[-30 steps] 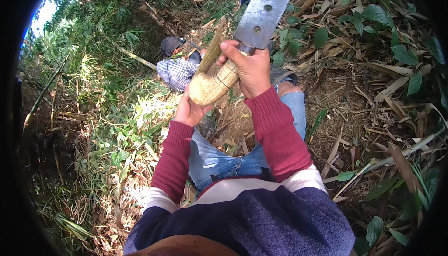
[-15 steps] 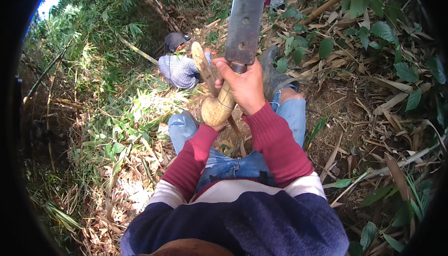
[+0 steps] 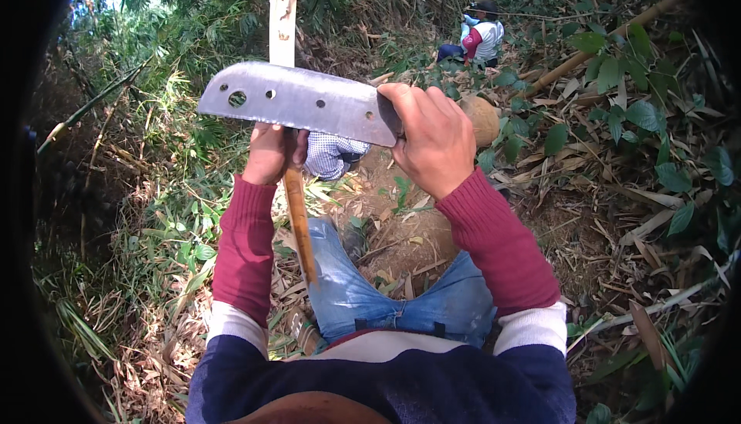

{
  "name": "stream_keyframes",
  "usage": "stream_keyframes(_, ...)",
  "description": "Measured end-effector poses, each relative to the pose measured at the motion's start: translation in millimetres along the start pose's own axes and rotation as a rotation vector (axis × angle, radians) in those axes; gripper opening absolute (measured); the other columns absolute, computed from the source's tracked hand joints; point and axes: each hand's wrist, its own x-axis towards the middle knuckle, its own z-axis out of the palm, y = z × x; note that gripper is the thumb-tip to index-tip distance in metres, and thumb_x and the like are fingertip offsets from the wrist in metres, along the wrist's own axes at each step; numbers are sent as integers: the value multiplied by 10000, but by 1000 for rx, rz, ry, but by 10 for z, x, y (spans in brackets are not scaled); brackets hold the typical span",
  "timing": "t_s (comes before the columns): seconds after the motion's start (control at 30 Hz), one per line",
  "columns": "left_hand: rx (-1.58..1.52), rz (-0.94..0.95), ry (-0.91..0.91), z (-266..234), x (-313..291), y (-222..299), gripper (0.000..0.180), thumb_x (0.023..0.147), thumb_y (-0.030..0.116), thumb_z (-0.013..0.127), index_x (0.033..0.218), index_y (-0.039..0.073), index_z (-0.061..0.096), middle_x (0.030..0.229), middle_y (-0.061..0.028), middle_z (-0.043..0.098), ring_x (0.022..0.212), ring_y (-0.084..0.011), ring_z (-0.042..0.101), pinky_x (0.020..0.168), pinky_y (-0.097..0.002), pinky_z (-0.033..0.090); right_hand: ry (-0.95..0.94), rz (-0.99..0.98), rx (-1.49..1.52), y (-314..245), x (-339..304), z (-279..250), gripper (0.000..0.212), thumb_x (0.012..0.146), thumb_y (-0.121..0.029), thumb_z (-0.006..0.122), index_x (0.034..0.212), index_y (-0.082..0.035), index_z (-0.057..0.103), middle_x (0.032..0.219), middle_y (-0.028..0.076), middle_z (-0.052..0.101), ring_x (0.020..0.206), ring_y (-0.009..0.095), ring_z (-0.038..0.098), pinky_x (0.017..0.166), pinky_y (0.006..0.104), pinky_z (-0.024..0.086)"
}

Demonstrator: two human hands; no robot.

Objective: The person sits on the ground in a bamboo grove and uses a large machete to split a long bamboo stalk. They hold the stalk with their left hand and repeatedly strike it with the machete in their right hand to separate it into thinner strips.

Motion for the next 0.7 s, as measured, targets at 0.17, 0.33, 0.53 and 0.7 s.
stream_keyframes(0.17, -134, -357, -123, -72, -381, -17, 185, 1060, 160, 511, 1155, 8, 557, 761, -92, 609, 593, -163, 580, 472, -273, 455, -39, -55, 34, -222, -160, 256, 438, 709, -30, 692, 1128, -128, 604, 863, 38, 629, 821, 264, 603, 708, 400, 508)
stream_keyframes(0.33, -336, -467, -84, 129, -1027, -383, 201, 1048, 114, 483, 1203, 1, 543, 889, -103, 596, 637, -159, 561, 471, -270, 454, -270, 34, 112, -162, -870, 625, 343, 748, -78, 685, 1057, -115, 540, 822, 73, 626, 803, 286, 625, 661, 431, 518)
stream_keyframes(0.53, -354, -695, -78, 285, -1616, -690, 318, 1064, 123, 437, 1375, 69, 468, 864, -49, 581, 573, -109, 503, 457, -253, 417, -481, 279, -121, 324, -1248, 871, 285, 844, -117, 648, 1092, -111, 508, 787, 118, 654, 812, 343, 659, 664, 474, 530)
stream_keyframes(0.7, -282, -643, -83, 374, -1754, -792, 297, 1077, 147, 430, 1356, 62, 482, 884, -51, 619, 567, -126, 557, 461, -258, 450, -459, 665, -183, 1022, -1249, 791, 365, 893, -243, 693, 1156, -63, 515, 798, 191, 694, 707, 385, 696, 703, 503, 536)
